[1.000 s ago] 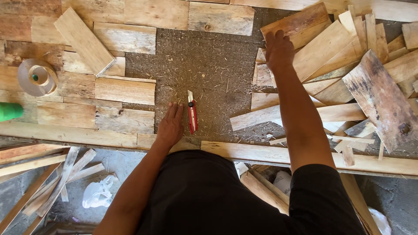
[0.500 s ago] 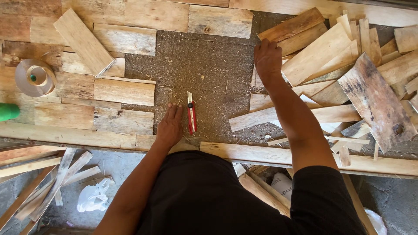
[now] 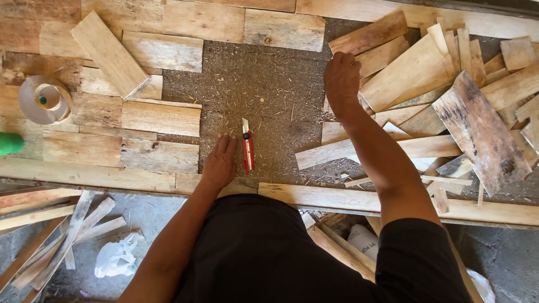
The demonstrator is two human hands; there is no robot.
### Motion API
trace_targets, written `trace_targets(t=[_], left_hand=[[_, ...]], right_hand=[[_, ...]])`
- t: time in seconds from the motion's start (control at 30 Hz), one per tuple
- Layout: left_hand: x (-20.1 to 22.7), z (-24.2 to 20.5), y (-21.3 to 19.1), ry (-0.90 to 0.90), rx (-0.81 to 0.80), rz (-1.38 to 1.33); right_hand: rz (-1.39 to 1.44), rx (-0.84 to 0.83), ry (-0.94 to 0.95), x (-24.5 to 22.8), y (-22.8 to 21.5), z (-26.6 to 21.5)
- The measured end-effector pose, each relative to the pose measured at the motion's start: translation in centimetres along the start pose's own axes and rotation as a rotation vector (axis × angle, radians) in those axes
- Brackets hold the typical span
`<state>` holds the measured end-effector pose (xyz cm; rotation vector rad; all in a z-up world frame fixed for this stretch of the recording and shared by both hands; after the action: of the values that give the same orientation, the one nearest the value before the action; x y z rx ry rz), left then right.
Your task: Fitting and assembling small wooden planks onto a surface to create a flooring or paneling pattern.
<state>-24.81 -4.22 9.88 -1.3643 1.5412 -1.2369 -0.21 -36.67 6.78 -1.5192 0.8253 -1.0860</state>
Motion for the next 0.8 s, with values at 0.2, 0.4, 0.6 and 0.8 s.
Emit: trace_targets(t=[0.2, 0.4, 0.6, 0.8], left_hand=[[-0.1, 0.0, 0.0, -0.015, -0.004, -0.006], [-0.3, -0.2, 0.1, -0.016, 0.041, 0.02], [-0.8, -0.3, 0.5, 0.037, 0.02, 0.081], [-1.2, -0.3, 0.3, 0.056, 0.029, 0.027]], right_hand=[[-0.007, 0.125, -0.069, -1.5, -5.9, -3.3], [0.289, 0.313, 0.206, 4.8, -9.4, -6.8], [0.476, 0.499, 0.473, 9.5, -12.6, -13.9], [1.149, 0.73, 0.493, 7.2, -3.9, -18.5]])
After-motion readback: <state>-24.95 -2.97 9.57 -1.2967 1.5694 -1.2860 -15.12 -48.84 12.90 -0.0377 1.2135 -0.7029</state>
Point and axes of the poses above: each hand's wrist, its own z-axis towards the middle knuckle, its own y-axis out of the palm, x = y × z, the point moved 4 cm from there along z, towards the middle knuckle, and after that the axes turned 15 degrees about z, right-handed, at the moved point
